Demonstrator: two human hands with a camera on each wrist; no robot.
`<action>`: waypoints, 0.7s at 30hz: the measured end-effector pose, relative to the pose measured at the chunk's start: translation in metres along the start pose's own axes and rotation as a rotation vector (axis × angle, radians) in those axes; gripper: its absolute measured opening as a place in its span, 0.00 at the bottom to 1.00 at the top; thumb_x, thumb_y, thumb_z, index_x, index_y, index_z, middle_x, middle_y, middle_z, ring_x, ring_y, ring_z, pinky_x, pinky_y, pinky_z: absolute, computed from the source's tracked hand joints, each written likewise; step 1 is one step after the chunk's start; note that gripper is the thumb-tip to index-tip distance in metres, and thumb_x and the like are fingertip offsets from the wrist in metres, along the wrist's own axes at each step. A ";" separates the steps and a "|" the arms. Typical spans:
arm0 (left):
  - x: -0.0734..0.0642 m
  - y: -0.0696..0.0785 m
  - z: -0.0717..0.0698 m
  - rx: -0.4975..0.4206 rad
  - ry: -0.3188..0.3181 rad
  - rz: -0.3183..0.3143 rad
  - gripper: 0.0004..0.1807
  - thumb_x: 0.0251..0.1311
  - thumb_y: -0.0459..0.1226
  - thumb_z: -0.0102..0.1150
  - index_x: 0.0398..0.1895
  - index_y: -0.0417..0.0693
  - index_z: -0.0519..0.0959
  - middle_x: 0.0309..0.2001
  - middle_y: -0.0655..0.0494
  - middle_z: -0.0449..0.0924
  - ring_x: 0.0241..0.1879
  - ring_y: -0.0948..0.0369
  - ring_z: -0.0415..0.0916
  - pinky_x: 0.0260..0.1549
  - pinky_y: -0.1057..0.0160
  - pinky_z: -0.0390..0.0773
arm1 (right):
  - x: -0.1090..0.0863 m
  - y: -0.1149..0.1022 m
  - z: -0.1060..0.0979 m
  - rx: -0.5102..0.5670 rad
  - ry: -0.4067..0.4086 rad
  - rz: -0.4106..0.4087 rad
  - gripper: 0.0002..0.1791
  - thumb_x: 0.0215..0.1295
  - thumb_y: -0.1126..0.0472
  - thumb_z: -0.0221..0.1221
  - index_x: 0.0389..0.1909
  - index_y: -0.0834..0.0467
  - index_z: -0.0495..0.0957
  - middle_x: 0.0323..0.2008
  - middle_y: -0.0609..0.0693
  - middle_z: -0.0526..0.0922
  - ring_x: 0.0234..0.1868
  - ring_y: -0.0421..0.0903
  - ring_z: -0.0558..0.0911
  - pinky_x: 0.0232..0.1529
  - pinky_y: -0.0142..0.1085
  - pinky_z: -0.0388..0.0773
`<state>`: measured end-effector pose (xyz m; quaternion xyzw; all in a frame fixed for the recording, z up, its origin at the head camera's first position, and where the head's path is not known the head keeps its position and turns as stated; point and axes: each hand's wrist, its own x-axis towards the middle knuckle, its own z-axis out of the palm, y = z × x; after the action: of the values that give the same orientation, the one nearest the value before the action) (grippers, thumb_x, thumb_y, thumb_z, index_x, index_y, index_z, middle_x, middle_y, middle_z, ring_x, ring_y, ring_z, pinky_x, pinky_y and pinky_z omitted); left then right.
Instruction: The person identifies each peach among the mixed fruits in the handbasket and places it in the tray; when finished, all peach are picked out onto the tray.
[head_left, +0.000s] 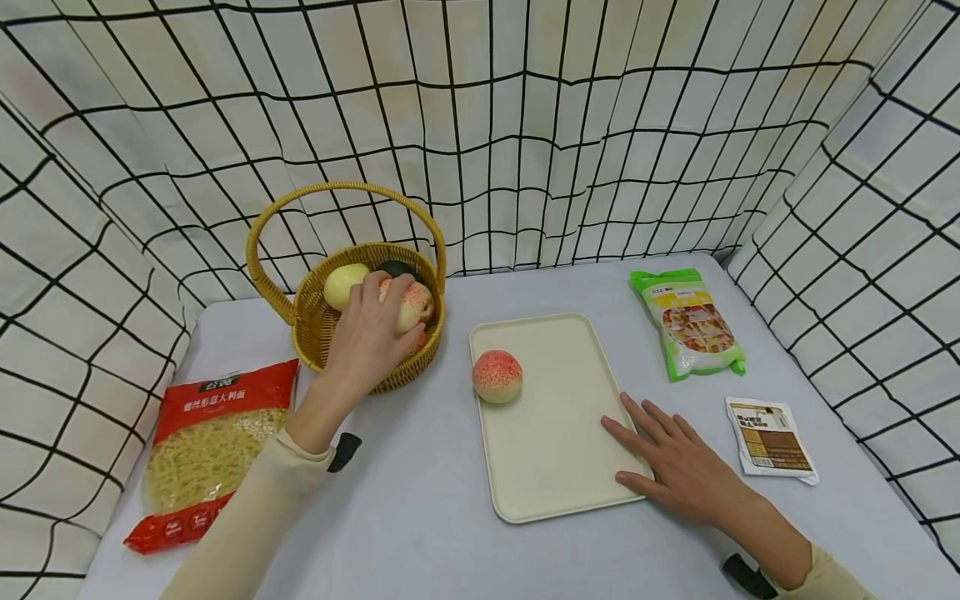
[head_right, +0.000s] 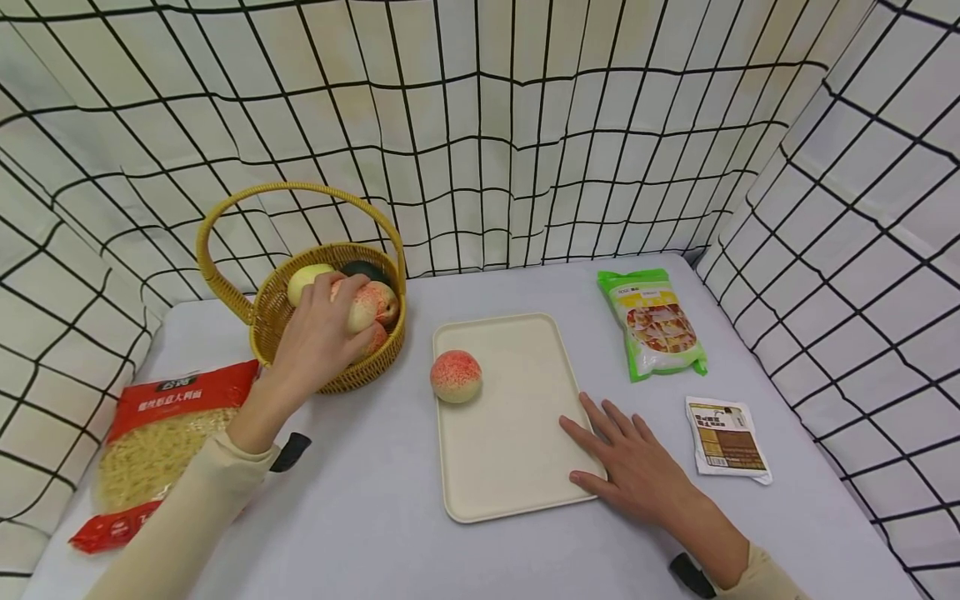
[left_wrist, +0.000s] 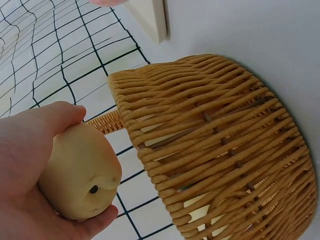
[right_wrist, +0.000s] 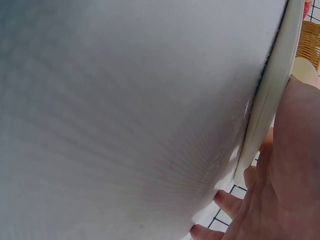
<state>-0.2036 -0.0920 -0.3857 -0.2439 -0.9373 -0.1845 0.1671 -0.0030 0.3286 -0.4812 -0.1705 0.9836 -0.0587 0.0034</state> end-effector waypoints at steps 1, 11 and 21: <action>0.001 0.001 0.000 0.002 0.004 0.003 0.35 0.67 0.43 0.71 0.73 0.46 0.68 0.68 0.32 0.66 0.56 0.36 0.70 0.48 0.41 0.80 | 0.000 0.000 0.000 -0.002 0.001 -0.001 0.40 0.75 0.33 0.57 0.84 0.36 0.59 0.86 0.53 0.55 0.82 0.64 0.64 0.71 0.71 0.67; 0.005 0.012 0.004 -0.023 0.022 0.018 0.35 0.65 0.42 0.72 0.73 0.46 0.69 0.68 0.32 0.66 0.57 0.36 0.70 0.50 0.40 0.79 | 0.000 0.001 0.001 -0.004 0.022 -0.010 0.40 0.75 0.34 0.58 0.84 0.36 0.59 0.86 0.53 0.56 0.81 0.63 0.65 0.71 0.70 0.68; 0.009 0.029 0.008 -0.058 0.020 0.037 0.34 0.66 0.41 0.71 0.72 0.48 0.70 0.66 0.35 0.67 0.56 0.37 0.70 0.51 0.41 0.79 | 0.000 0.001 0.001 -0.009 0.022 -0.010 0.40 0.74 0.34 0.58 0.83 0.36 0.60 0.86 0.53 0.57 0.81 0.64 0.65 0.71 0.70 0.68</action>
<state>-0.1981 -0.0616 -0.3813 -0.2642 -0.9252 -0.2110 0.1725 -0.0034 0.3291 -0.4826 -0.1746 0.9830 -0.0562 -0.0086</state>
